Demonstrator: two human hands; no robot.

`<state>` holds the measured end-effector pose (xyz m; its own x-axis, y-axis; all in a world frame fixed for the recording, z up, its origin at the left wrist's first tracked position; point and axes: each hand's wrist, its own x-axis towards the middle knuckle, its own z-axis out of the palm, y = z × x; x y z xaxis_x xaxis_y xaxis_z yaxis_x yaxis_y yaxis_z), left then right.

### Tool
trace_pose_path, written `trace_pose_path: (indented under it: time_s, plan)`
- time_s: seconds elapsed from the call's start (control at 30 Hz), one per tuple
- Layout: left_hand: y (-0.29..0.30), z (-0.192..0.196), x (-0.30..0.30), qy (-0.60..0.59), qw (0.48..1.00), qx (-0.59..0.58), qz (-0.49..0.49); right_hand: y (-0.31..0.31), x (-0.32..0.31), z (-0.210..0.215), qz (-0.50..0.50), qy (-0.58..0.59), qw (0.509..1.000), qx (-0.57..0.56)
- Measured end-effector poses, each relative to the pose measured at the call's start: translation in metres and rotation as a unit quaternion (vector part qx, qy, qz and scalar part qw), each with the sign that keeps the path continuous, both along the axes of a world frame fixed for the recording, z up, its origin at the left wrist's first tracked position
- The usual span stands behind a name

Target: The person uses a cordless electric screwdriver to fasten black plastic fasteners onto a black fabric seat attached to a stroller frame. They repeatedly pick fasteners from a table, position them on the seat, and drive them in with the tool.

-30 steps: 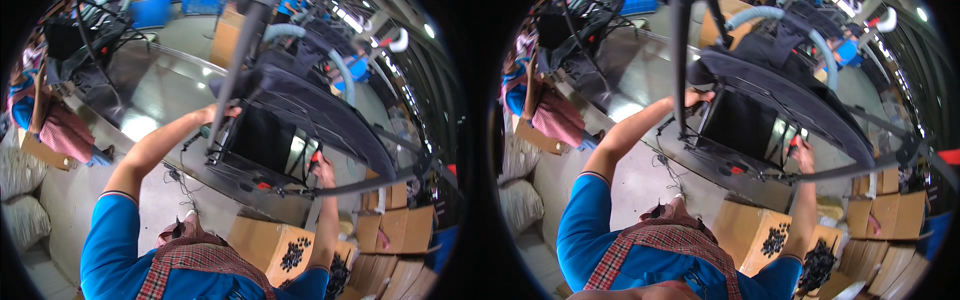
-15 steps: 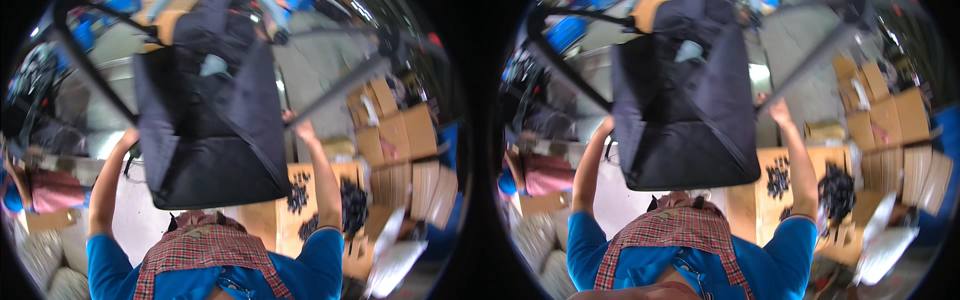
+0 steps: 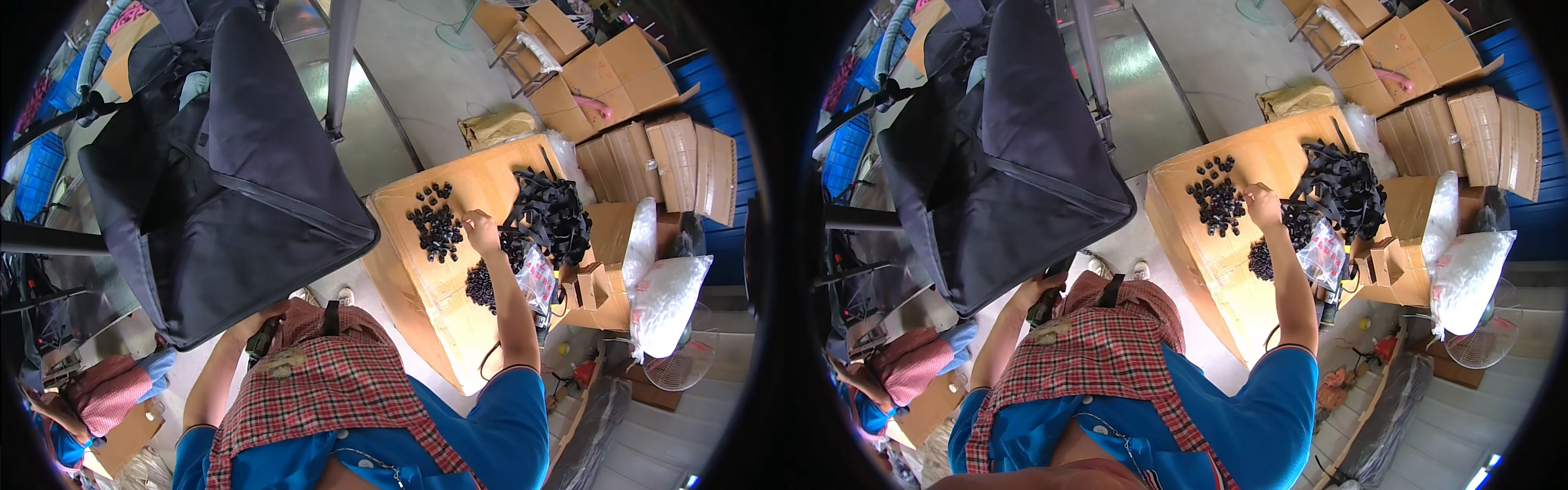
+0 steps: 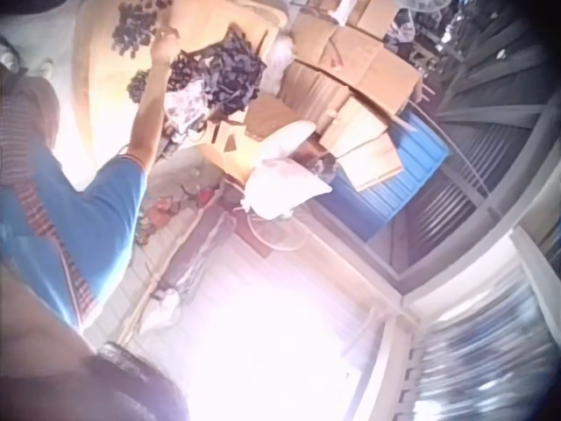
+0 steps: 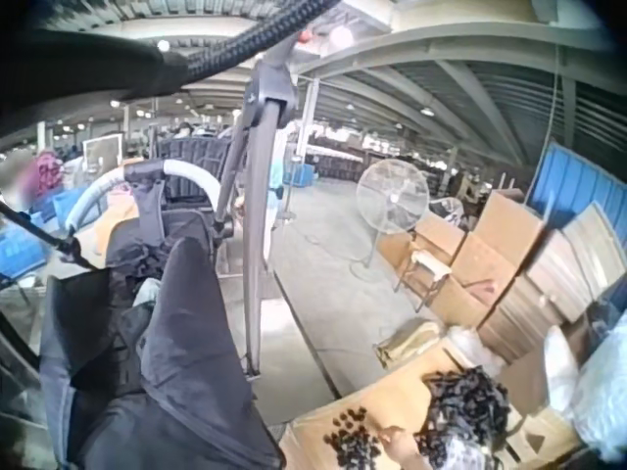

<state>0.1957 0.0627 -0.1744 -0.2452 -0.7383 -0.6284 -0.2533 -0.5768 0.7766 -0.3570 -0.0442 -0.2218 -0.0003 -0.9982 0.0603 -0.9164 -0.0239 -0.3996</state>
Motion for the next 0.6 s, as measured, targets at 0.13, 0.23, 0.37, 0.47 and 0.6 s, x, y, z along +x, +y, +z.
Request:
trace_pose_path:
  time_s: [0.13,0.23,0.37,0.47,0.6]
  plan:
    - [-0.002,0.011,-0.029,0.017,0.995,-0.066,-0.078,0.004,-0.002,-0.011,0.031,0.054,0.997,-0.042]
    - [-0.005,0.072,-0.041,0.048,0.988,-0.034,-0.141,0.003,0.004,-0.001,0.026,-0.017,0.997,-0.067]
    - [-0.002,0.133,-0.049,0.121,0.957,-0.144,-0.219,-0.018,0.068,0.125,0.120,-0.280,0.946,-0.110]
    - [0.000,0.187,-0.056,0.221,0.932,-0.164,-0.237,-0.010,0.126,0.212,0.250,-0.441,0.861,-0.026]
    - [0.016,0.223,-0.063,0.234,0.924,-0.241,-0.181,-0.024,0.177,0.260,0.426,-0.440,0.790,0.031]
